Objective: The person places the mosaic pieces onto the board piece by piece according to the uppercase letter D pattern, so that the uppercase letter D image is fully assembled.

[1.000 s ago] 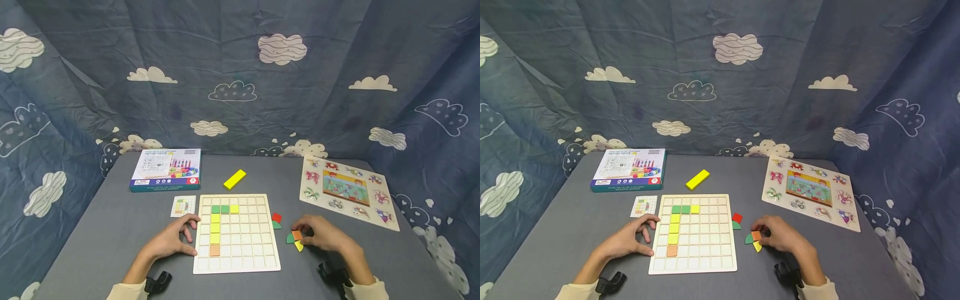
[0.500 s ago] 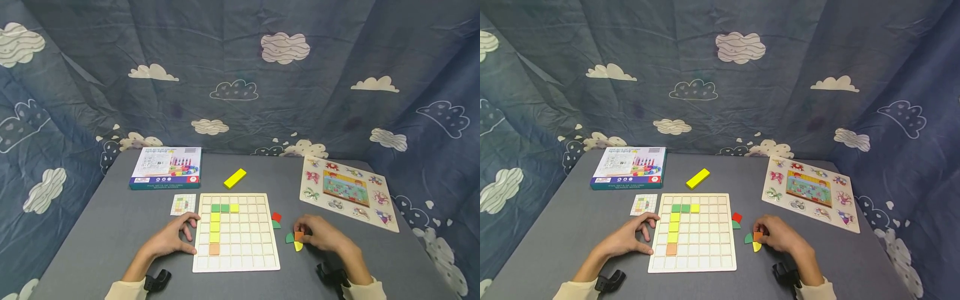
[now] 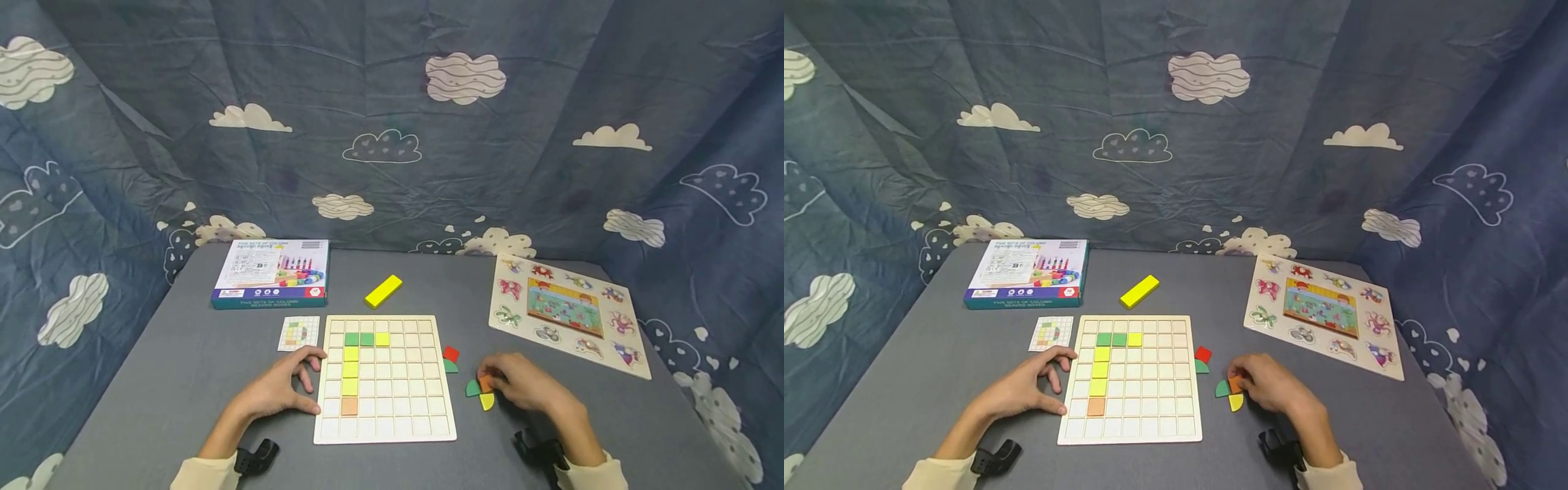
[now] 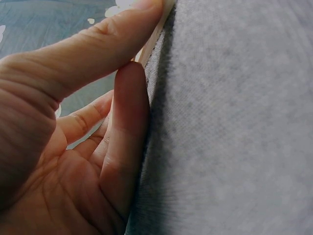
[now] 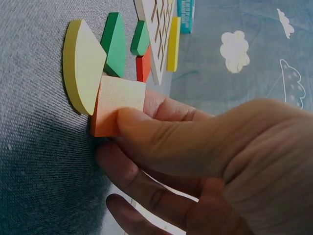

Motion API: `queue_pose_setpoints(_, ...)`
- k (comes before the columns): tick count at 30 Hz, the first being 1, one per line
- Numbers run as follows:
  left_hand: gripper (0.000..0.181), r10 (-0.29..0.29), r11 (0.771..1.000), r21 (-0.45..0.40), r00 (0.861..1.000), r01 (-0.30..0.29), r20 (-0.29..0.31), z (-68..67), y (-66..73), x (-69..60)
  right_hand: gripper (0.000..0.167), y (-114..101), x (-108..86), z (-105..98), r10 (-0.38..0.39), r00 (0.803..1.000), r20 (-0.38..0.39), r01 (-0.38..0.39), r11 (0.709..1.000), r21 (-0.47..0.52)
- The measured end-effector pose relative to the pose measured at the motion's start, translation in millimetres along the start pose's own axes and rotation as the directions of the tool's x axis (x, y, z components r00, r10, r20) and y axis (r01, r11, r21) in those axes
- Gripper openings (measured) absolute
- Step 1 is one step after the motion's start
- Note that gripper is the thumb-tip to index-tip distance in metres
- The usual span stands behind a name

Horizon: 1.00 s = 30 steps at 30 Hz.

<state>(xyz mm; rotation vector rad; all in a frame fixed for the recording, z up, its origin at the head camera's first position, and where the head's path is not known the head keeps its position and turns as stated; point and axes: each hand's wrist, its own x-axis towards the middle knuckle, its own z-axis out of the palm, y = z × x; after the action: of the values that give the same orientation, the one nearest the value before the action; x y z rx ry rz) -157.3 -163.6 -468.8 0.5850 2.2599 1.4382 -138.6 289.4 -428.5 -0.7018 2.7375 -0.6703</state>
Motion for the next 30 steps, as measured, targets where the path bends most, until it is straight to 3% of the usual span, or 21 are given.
queue_pose_setpoints(8, 0.083, -0.012, 1.0, 0.006, 1.0, 0.012, -0.006, 1.1, 0.2, -1.0, 0.012, -4.0, 1.1, 2.0, 0.041, 0.999, 0.0, -0.04, 0.999, -0.029)
queue_pose_setpoints(22, 0.083, -0.011, 1.0, 0.023, 1.0, 0.011, -0.003, 0.4, -0.3, 0.9, 0.011, -10.1, 2.4, -2.0, 0.044, 0.999, -0.029, -0.046, 0.998, -0.035)
queue_pose_setpoints(30, 0.083, -0.011, 1.0, 0.021, 1.0, 0.011, 0.003, -0.2, 0.3, 0.9, 0.011, -14.7, 6.1, -4.3, -0.004, 0.999, -0.038, 0.003, 0.999, -0.044)
